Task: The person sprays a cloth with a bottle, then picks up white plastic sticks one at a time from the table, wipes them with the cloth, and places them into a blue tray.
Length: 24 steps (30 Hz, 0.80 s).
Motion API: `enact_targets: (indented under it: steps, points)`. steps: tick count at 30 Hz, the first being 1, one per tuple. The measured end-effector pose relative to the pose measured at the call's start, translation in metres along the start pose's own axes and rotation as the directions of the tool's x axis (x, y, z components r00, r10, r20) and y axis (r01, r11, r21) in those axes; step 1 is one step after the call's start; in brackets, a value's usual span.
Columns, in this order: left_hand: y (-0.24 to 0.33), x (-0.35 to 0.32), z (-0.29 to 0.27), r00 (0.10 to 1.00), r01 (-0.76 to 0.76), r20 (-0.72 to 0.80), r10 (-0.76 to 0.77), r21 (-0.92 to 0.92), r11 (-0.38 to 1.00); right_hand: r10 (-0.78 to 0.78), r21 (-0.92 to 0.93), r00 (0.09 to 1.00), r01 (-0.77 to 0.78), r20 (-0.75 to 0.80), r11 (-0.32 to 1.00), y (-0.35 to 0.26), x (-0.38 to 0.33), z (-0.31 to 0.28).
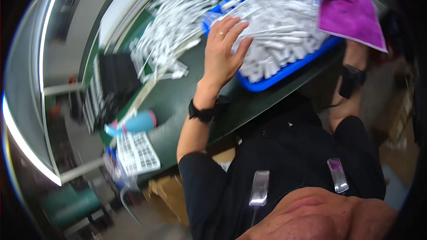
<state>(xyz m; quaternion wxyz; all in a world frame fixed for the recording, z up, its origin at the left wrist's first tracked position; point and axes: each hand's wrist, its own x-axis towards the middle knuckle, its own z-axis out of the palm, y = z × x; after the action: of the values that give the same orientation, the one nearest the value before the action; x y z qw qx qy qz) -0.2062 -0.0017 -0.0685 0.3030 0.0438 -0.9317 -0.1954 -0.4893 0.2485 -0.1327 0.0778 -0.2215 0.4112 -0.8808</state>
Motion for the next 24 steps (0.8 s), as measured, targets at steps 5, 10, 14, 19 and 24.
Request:
enact_targets:
  steps: [5,10,14,19,24]
  points:
    - [-0.024,-0.078,-0.060,0.875,0.443,-0.264,-0.407,0.097,0.891,0.230,0.277,0.874,-0.370,0.429,0.887,0.039,0.041,-0.017]
    - [-0.094,-0.150,-0.108,0.790,0.608,-0.292,-0.540,0.490,0.624,0.305,0.205,0.707,-0.538,0.638,0.817,0.081,0.017,0.104]
    - [-0.098,-0.161,-0.111,0.893,0.433,-0.183,-0.410,0.596,0.676,0.329,0.116,0.533,-0.639,0.780,0.760,0.116,0.004,0.201]
    - [-0.082,-0.159,-0.109,0.960,0.249,-0.058,-0.273,0.617,0.746,0.363,-0.042,0.308,-0.710,0.879,0.703,0.111,-0.025,0.237]
    - [-0.057,-0.127,-0.111,0.627,0.721,-0.144,-0.765,-0.263,0.641,0.382,0.079,0.413,-0.757,0.827,0.649,0.110,-0.050,0.249]
